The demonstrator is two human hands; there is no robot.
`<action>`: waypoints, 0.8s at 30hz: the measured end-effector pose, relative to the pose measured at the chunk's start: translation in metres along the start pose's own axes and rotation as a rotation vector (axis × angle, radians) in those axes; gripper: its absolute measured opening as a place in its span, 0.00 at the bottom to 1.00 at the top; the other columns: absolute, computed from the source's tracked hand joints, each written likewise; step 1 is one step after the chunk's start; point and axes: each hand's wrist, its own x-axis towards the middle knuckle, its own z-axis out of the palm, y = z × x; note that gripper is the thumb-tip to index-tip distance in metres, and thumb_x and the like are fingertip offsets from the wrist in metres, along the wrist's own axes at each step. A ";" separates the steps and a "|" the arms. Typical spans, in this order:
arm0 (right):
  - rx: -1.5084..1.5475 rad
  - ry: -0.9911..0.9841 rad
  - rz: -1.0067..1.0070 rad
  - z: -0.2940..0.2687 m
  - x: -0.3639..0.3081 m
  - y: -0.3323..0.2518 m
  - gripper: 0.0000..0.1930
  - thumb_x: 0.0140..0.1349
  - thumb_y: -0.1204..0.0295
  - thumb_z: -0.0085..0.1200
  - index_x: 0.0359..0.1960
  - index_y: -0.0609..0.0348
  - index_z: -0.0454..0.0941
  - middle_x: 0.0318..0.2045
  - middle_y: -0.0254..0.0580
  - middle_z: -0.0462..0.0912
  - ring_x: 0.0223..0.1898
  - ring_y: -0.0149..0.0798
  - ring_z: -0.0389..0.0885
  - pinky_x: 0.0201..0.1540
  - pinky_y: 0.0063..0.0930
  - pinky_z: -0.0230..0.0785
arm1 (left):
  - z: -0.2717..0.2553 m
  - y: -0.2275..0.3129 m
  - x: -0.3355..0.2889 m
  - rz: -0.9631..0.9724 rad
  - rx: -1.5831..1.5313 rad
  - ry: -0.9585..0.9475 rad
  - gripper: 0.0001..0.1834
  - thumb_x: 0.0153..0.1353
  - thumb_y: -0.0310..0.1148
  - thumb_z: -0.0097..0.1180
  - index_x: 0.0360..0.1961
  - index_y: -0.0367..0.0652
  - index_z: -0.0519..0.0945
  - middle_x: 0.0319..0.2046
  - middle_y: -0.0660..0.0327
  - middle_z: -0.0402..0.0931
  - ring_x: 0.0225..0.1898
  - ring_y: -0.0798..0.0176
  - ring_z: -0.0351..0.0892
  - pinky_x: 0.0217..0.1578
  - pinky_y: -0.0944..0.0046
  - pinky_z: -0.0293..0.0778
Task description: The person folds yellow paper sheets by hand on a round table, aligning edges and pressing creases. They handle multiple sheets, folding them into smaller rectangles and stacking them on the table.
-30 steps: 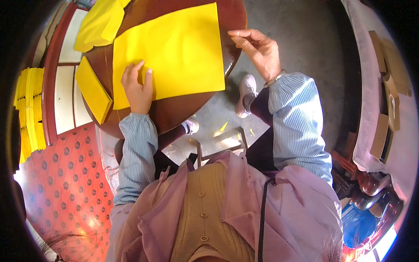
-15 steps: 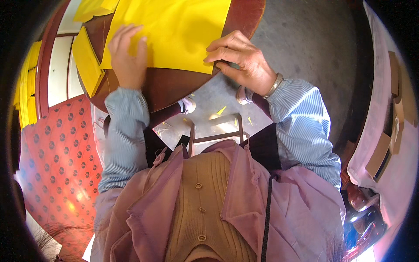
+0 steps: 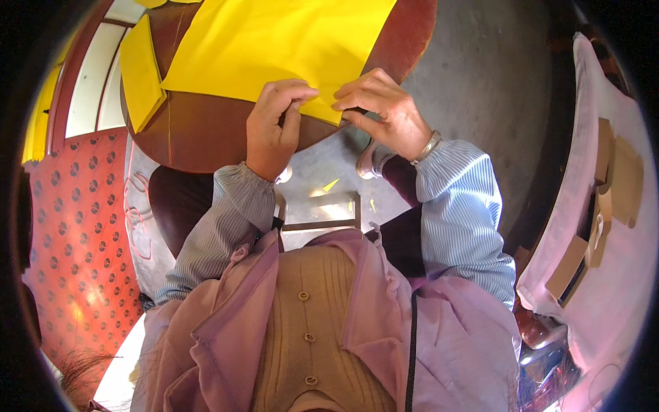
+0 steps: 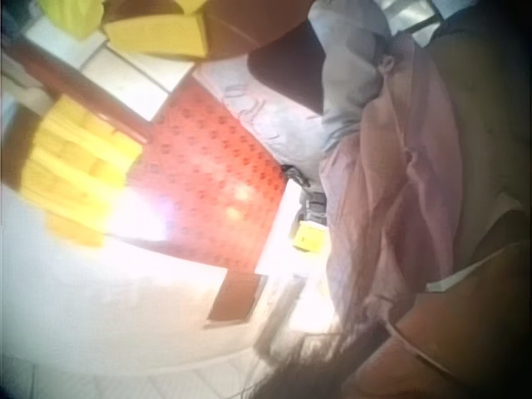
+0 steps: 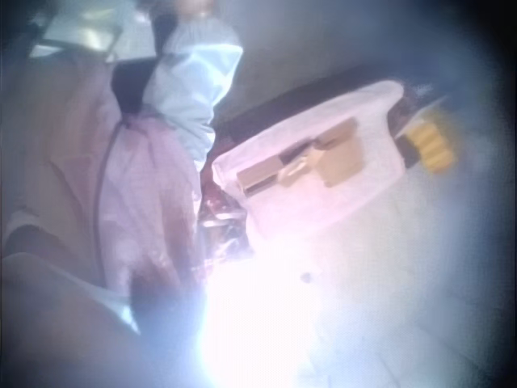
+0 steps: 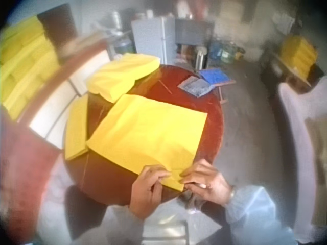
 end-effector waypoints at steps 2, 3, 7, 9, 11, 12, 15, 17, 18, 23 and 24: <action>0.006 -0.014 0.006 -0.002 0.001 0.000 0.11 0.59 0.77 0.70 0.44 0.56 0.89 0.47 0.36 0.88 0.51 0.43 0.81 0.56 0.37 0.78 | -0.002 -0.003 -0.001 -0.045 -0.040 -0.009 0.17 0.64 0.14 0.51 0.47 0.42 0.84 0.45 0.53 0.82 0.45 0.54 0.85 0.47 0.62 0.81; 0.004 -0.012 0.008 -0.002 0.002 -0.001 0.11 0.59 0.77 0.70 0.44 0.56 0.89 0.47 0.36 0.88 0.51 0.43 0.81 0.55 0.37 0.78 | -0.004 -0.004 -0.001 -0.077 -0.076 -0.025 0.16 0.64 0.14 0.51 0.47 0.41 0.85 0.45 0.53 0.82 0.47 0.55 0.84 0.49 0.62 0.80; 0.037 0.013 0.057 0.000 0.003 -0.002 0.10 0.60 0.77 0.71 0.43 0.56 0.89 0.47 0.36 0.89 0.49 0.42 0.82 0.55 0.36 0.78 | -0.009 -0.008 0.000 -0.133 -0.164 -0.072 0.15 0.65 0.14 0.51 0.46 0.40 0.86 0.46 0.54 0.83 0.46 0.58 0.85 0.49 0.63 0.80; 0.081 0.029 0.098 0.001 0.003 -0.001 0.10 0.60 0.77 0.71 0.43 0.56 0.90 0.46 0.36 0.89 0.49 0.41 0.83 0.55 0.36 0.77 | -0.009 -0.009 0.001 -0.119 -0.169 -0.077 0.17 0.64 0.14 0.51 0.46 0.40 0.86 0.46 0.55 0.82 0.45 0.58 0.85 0.48 0.63 0.81; 0.137 0.043 0.139 0.003 0.002 0.000 0.09 0.61 0.75 0.72 0.44 0.56 0.91 0.47 0.37 0.90 0.49 0.39 0.83 0.55 0.35 0.75 | -0.010 -0.009 0.002 -0.098 -0.163 -0.081 0.17 0.63 0.14 0.51 0.47 0.40 0.86 0.46 0.55 0.82 0.44 0.58 0.85 0.48 0.63 0.81; 0.144 0.048 0.152 0.004 0.002 0.000 0.09 0.61 0.76 0.73 0.43 0.56 0.91 0.47 0.37 0.90 0.50 0.39 0.83 0.55 0.35 0.75 | -0.011 -0.010 0.003 -0.110 -0.165 -0.092 0.17 0.62 0.15 0.52 0.47 0.41 0.87 0.46 0.55 0.82 0.45 0.58 0.85 0.48 0.63 0.81; 0.178 0.070 0.187 0.007 0.001 0.002 0.09 0.60 0.77 0.73 0.42 0.56 0.91 0.47 0.37 0.90 0.50 0.38 0.82 0.56 0.35 0.75 | -0.015 -0.008 0.003 -0.134 -0.144 -0.149 0.17 0.61 0.18 0.56 0.49 0.42 0.87 0.49 0.55 0.81 0.47 0.58 0.84 0.50 0.63 0.80; 0.200 0.086 0.204 0.009 0.000 0.002 0.09 0.59 0.78 0.73 0.42 0.57 0.90 0.47 0.36 0.90 0.50 0.38 0.82 0.57 0.36 0.75 | -0.018 -0.006 0.003 -0.131 -0.101 -0.203 0.18 0.62 0.19 0.59 0.52 0.45 0.88 0.53 0.55 0.80 0.52 0.59 0.84 0.54 0.63 0.79; 0.191 0.089 0.205 0.009 -0.001 0.002 0.09 0.59 0.79 0.73 0.42 0.57 0.90 0.47 0.36 0.90 0.50 0.38 0.82 0.57 0.36 0.75 | -0.019 -0.005 0.004 -0.159 -0.104 -0.220 0.18 0.61 0.20 0.61 0.52 0.46 0.88 0.53 0.56 0.80 0.52 0.59 0.84 0.54 0.63 0.79; 0.174 0.114 0.205 0.011 -0.001 0.000 0.09 0.59 0.80 0.72 0.41 0.57 0.90 0.47 0.36 0.90 0.50 0.38 0.82 0.57 0.35 0.75 | -0.020 -0.005 0.008 -0.206 -0.112 -0.257 0.19 0.58 0.22 0.66 0.51 0.48 0.89 0.54 0.58 0.79 0.51 0.60 0.84 0.53 0.63 0.80; 0.173 0.117 0.205 0.011 0.000 0.000 0.09 0.58 0.80 0.73 0.41 0.57 0.90 0.47 0.36 0.89 0.50 0.38 0.82 0.57 0.35 0.74 | -0.020 -0.005 0.008 -0.213 -0.117 -0.259 0.18 0.57 0.22 0.67 0.50 0.48 0.89 0.54 0.58 0.79 0.51 0.60 0.84 0.52 0.63 0.80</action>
